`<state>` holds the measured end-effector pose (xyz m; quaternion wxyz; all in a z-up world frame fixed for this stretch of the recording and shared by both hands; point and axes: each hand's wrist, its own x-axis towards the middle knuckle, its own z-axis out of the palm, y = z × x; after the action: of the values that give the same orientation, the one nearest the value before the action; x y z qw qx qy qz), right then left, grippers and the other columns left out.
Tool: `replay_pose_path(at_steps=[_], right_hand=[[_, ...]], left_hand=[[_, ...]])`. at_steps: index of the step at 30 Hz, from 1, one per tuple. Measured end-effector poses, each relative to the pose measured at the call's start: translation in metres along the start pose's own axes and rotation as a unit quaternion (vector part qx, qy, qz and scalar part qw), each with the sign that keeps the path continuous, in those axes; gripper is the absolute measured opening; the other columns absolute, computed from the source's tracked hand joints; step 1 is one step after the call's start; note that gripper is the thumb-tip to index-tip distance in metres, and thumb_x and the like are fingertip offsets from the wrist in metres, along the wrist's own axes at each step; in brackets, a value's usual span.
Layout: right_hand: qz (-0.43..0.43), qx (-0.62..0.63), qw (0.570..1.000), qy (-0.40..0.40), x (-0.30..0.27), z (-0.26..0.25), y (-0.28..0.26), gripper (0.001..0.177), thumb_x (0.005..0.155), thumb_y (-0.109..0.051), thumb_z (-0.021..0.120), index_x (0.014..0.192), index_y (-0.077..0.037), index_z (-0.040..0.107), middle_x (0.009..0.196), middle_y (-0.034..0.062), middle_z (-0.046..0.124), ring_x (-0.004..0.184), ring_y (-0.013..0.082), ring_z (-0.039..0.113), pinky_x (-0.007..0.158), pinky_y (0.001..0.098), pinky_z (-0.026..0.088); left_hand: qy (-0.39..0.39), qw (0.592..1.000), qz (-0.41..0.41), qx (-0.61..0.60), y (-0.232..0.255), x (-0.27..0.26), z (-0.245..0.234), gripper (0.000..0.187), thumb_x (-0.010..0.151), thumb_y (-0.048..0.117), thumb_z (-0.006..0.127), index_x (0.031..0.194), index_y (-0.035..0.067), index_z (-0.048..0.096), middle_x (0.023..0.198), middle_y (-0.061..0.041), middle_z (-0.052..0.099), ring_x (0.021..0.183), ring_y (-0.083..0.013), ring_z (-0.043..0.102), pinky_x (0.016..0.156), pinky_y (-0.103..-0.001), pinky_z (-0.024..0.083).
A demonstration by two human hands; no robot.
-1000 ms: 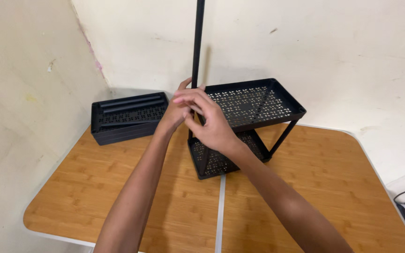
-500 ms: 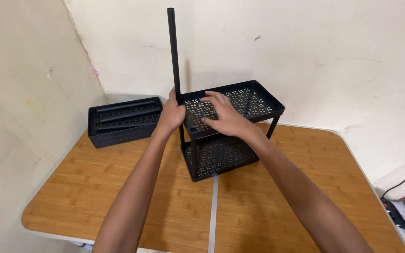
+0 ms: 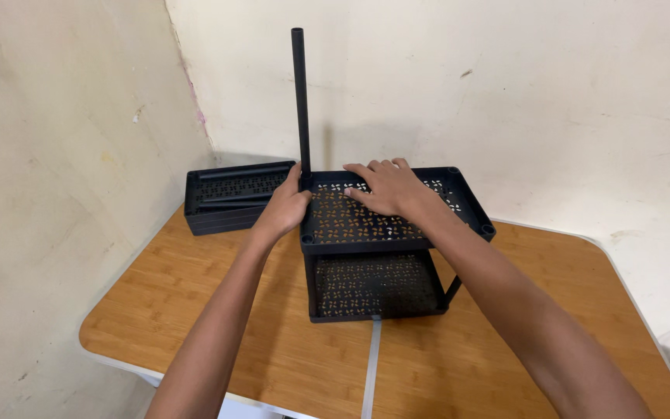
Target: The person assembles a black plastic two-tier rack by inserting vertical poles into the corners of perforated trays. They repeatedly insert and remove the poles to test fitment, then stack additional trays and secure the structure on a wooden table.
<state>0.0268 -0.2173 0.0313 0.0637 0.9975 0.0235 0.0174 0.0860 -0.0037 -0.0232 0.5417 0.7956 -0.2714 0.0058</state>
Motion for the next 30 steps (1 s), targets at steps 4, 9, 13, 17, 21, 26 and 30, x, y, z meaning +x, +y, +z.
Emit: replay_pose_path(at_steps=[4, 9, 13, 17, 21, 26, 30], right_hand=[[-0.009, 0.02, 0.999, 0.026, 0.007, 0.001, 0.002, 0.065, 0.099, -0.068, 0.031, 0.148, -0.029, 0.048, 0.131, 0.0124, 0.065, 0.126, 0.0284, 0.059, 0.111, 0.0522, 0.04], [0.002, -0.045, 0.996, 0.078, 0.006, 0.018, -0.008, 0.074, 0.098, -0.073, 0.031, 0.151, -0.024, 0.044, 0.13, 0.0183, 0.061, 0.123, 0.0328, 0.058, 0.104, 0.0522, 0.041], [0.031, -0.068, 0.995, 0.073, 0.006, 0.02, -0.006, 0.072, 0.098, -0.072, 0.031, 0.151, -0.026, 0.041, 0.133, 0.0205, 0.058, 0.126, 0.0347, 0.055, 0.106, 0.055, 0.038], [0.03, -0.05, 0.998, -0.001, 0.009, 0.01, 0.002, 0.073, 0.098, -0.073, 0.032, 0.156, -0.028, 0.035, 0.139, 0.0183, 0.057, 0.126, 0.0347, 0.056, 0.109, 0.053, 0.04], [-0.034, 0.062, 0.996, -0.051, -0.001, -0.013, 0.021, 0.074, 0.091, -0.071, 0.044, 0.155, -0.034, 0.037, 0.142, 0.0092, 0.06, 0.123, 0.0353, 0.062, 0.107, 0.0479, 0.048], [-0.066, 0.116, 0.99, 0.053, -0.016, -0.01, 0.026, 0.067, 0.089, -0.067, 0.053, 0.146, -0.031, 0.052, 0.129, 0.0104, 0.069, 0.117, 0.0331, 0.066, 0.102, 0.0478, 0.051], [-0.045, 0.123, 0.989, 0.062, -0.013, -0.005, 0.023, 0.061, 0.091, -0.061, 0.056, 0.144, -0.031, 0.057, 0.121, 0.0116, 0.073, 0.112, 0.0327, 0.068, 0.101, 0.0473, 0.052]], left_hand=[[0.038, 0.997, 0.067, 0.02, 0.009, 0.004, 0.002, 0.054, 0.102, 0.016, 0.053, 0.149, -0.005, 0.035, 0.143, -0.029, 0.051, 0.134, -0.0374, 0.051, 0.111, -0.045, 0.04], [0.151, 0.987, 0.042, -0.046, 0.043, 0.033, 0.017, 0.039, 0.104, 0.009, 0.042, 0.142, -0.003, 0.044, 0.12, -0.022, 0.069, 0.111, -0.0328, 0.069, 0.096, -0.041, 0.053], [0.222, 0.974, 0.039, 0.025, 0.057, 0.04, 0.042, 0.037, 0.104, 0.0, 0.041, 0.14, -0.007, 0.042, 0.126, -0.026, 0.062, 0.116, -0.0374, 0.066, 0.096, -0.045, 0.053], [0.233, 0.97, 0.056, 0.041, 0.05, 0.041, 0.049, 0.046, 0.103, 0.003, 0.039, 0.148, -0.006, 0.032, 0.136, -0.031, 0.054, 0.12, -0.0425, 0.06, 0.097, -0.049, 0.05], [0.228, 0.967, 0.073, 0.081, 0.047, 0.042, 0.048, 0.057, 0.107, 0.011, 0.045, 0.151, -0.013, 0.019, 0.14, -0.038, 0.045, 0.124, -0.0477, 0.052, 0.103, -0.052, 0.044], [0.232, 0.968, 0.079, 0.054, 0.053, 0.038, 0.049, 0.046, 0.106, 0.009, 0.042, 0.148, -0.007, 0.031, 0.132, -0.034, 0.057, 0.118, -0.0462, 0.06, 0.094, -0.052, 0.05], [0.238, 0.968, 0.059, 0.056, 0.066, 0.027, 0.039, 0.03, 0.1, 0.002, 0.043, 0.129, -0.005, 0.051, 0.107, -0.027, 0.071, 0.104, -0.0357, 0.074, 0.082, -0.047, 0.058]])
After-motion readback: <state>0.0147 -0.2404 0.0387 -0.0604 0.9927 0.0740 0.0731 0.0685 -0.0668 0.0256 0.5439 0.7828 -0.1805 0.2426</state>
